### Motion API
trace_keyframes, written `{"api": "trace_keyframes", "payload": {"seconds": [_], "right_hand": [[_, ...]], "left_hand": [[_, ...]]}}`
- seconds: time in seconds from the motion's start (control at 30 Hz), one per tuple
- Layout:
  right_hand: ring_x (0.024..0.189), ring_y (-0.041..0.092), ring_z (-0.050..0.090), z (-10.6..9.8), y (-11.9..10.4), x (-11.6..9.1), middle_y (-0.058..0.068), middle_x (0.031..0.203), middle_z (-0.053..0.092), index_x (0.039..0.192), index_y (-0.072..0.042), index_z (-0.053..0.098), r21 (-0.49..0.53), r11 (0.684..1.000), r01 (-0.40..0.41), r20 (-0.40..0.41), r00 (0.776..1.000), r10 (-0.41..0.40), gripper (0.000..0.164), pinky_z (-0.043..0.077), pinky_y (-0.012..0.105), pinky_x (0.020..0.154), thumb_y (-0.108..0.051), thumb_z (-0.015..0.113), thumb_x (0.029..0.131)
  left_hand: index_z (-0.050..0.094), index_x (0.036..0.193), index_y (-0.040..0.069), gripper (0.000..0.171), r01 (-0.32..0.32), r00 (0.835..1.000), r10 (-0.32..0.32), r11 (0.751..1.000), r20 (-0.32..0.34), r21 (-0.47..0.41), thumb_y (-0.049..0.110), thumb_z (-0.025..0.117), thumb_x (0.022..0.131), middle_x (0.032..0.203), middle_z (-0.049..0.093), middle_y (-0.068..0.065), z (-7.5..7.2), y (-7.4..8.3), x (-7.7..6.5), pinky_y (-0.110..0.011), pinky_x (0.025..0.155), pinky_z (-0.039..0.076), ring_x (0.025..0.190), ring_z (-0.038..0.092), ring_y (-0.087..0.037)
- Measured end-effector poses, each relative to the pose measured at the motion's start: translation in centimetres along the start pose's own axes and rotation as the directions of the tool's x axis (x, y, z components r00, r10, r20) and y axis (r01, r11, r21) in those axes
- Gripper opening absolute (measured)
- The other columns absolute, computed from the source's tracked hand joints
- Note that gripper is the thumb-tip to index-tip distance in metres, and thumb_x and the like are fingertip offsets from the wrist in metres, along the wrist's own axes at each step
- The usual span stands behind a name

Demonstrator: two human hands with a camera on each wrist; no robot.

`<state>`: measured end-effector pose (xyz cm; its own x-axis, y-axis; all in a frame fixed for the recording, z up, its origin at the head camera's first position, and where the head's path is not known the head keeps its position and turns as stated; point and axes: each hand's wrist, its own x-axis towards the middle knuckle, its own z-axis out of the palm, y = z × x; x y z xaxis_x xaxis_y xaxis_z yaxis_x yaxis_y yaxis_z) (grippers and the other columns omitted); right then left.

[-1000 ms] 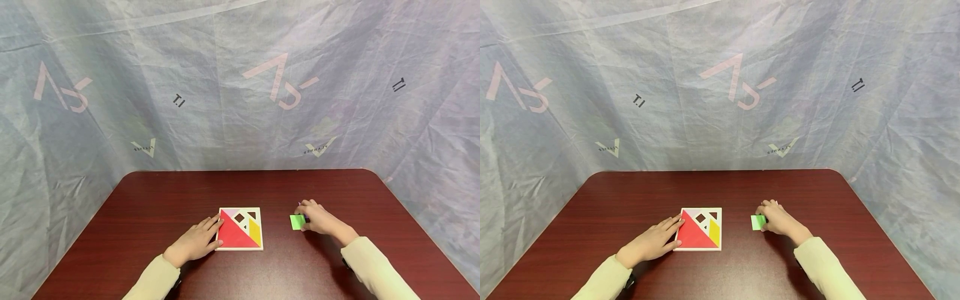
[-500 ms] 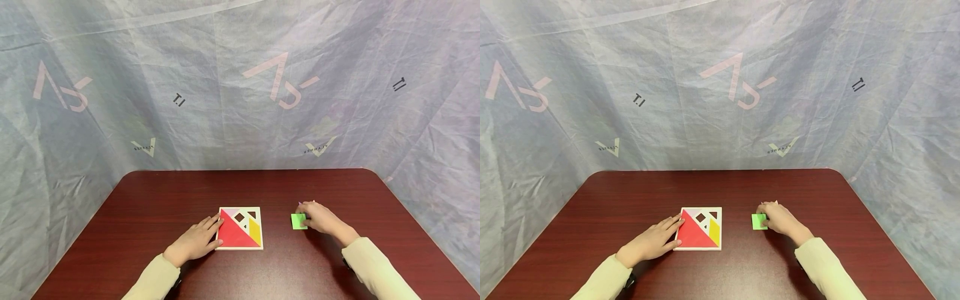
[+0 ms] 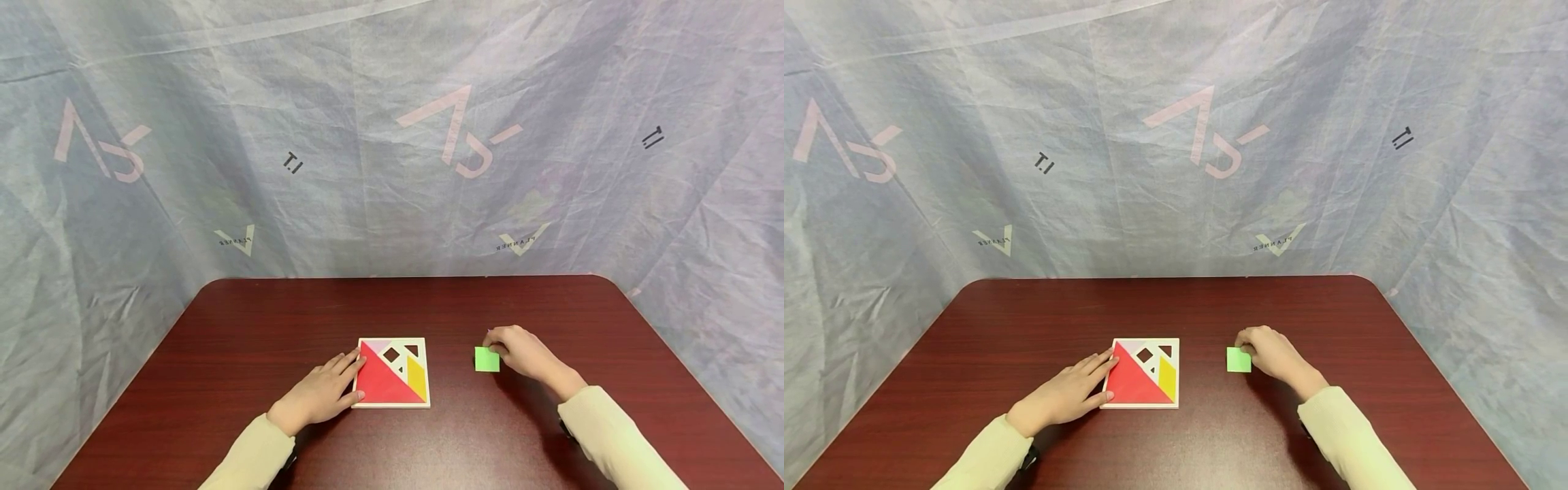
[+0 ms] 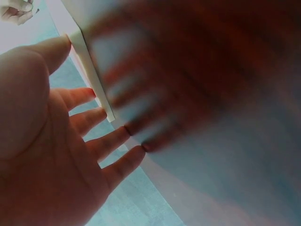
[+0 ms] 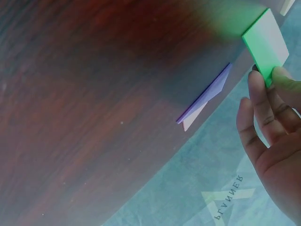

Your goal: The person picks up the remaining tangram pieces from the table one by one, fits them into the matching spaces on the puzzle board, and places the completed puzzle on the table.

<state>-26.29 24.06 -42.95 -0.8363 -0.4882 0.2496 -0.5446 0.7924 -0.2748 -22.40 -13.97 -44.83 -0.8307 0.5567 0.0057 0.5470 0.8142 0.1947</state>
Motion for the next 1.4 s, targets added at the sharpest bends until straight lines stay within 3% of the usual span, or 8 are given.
{"api": "trace_keyframes", "payload": {"seconds": [0.43,1.0,1.27,1.4], "right_hand": [[0.068,0.002,0.055,-0.1,-0.6,0.7,-0.01,0.077,0.064,0.079,-0.019,0.067,0.012,1.0,-0.01,-0.093,0.996,0.011,0.013,0.045,0.024,0.058,-0.006,0.067,0.079],[0.066,0.004,0.057,0.7,-3.1,2.5,-0.013,0.072,0.061,0.076,-0.019,0.066,-0.003,0.997,0.072,-0.162,0.984,-0.072,0.01,0.046,0.022,0.057,-0.011,0.071,0.076],[0.072,0.007,0.061,1.6,-4.4,3.9,-0.005,0.079,0.067,0.083,-0.014,0.068,0.024,0.99,0.139,-0.159,0.978,-0.134,0.009,0.05,0.026,0.064,-0.006,0.067,0.079],[0.075,0.01,0.063,2.1,-5.0,4.7,0.0,0.082,0.068,0.085,-0.01,0.068,0.086,0.986,0.144,-0.146,0.981,-0.131,0.012,0.052,0.028,0.068,-0.001,0.065,0.079]], "left_hand": [[0.037,0.14,0.007,0.06,0.003,1.0,-0.003,1.0,0.006,0.005,0.039,0.051,0.091,0.148,0.03,-0.012,0.0,-0.1,0.1,-0.053,0.099,0.035,0.131,0.035,-0.037],[0.036,0.14,0.008,0.06,0.009,1.0,-0.009,1.0,0.017,0.002,0.039,0.051,0.091,0.148,0.03,-0.011,-0.3,0.1,0.0,-0.053,0.099,0.035,0.131,0.035,-0.037],[0.036,0.14,0.008,0.06,0.008,1.0,-0.008,1.0,0.02,0.007,0.04,0.05,0.091,0.149,0.029,-0.011,-0.2,0.0,0.1,-0.053,0.099,0.035,0.131,0.035,-0.037],[0.036,0.14,0.008,0.06,0.009,1.0,-0.009,1.0,0.022,0.011,0.04,0.05,0.091,0.149,0.029,-0.011,-0.2,0.0,0.0,-0.052,0.1,0.035,0.131,0.034,-0.037]]}}
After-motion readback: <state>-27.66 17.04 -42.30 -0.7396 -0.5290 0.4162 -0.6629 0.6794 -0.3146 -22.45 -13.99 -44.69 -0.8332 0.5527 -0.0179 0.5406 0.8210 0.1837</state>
